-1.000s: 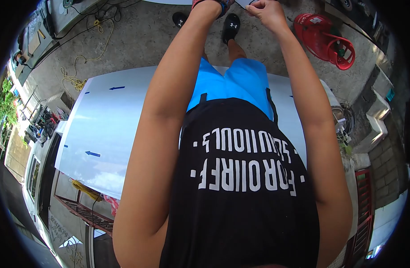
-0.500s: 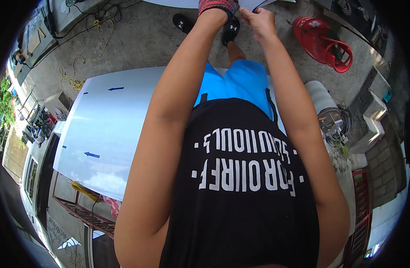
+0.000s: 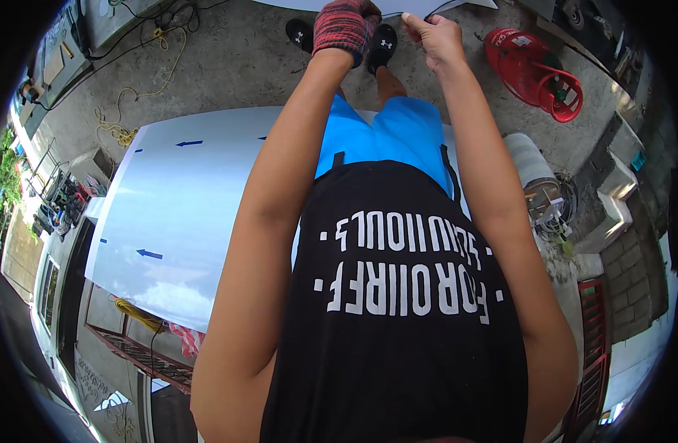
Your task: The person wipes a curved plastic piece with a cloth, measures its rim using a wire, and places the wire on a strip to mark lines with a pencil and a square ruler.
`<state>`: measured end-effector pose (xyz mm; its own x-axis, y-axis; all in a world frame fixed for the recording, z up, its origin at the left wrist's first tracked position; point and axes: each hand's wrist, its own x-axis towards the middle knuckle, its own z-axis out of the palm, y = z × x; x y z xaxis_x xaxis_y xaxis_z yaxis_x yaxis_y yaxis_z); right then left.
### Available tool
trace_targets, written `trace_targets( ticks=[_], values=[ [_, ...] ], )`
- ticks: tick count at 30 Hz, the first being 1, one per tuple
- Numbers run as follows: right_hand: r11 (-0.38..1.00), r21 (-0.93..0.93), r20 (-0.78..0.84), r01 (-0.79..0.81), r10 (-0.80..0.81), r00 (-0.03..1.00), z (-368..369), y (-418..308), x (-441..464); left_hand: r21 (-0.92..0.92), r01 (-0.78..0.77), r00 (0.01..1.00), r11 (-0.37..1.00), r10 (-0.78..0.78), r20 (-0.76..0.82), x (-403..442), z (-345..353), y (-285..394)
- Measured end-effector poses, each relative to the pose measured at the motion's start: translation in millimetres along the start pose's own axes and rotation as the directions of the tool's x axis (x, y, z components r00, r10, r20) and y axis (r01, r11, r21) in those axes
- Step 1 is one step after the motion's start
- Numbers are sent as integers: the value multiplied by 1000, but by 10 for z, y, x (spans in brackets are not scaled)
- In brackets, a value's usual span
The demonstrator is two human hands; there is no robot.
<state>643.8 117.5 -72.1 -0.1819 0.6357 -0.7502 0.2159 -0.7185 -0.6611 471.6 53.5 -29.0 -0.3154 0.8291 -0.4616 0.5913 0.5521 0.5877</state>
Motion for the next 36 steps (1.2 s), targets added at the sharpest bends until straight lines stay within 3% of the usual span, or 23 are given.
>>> trace_targets(
  ticks=[10,15,19,27,36],
  values=[
    [998,59,-8,-31,31,999,-6,-24,18,-244,127,982,961,-157,-109,-171,126,-208],
    [999,34,16,-37,36,999,-18,-34,23,-282,264,960,923,-279,-15,-155,155,-267],
    [999,-2,39,-40,40,998,-37,-39,27,-239,261,961,935,-275,-23,-140,179,-296],
    [999,9,31,-39,39,999,-33,-21,50,-491,324,942,809,-323,89,-27,393,-525],
    [1000,6,32,-22,22,999,-38,-12,40,-527,255,959,810,-282,30,-76,407,-530]
  ],
)
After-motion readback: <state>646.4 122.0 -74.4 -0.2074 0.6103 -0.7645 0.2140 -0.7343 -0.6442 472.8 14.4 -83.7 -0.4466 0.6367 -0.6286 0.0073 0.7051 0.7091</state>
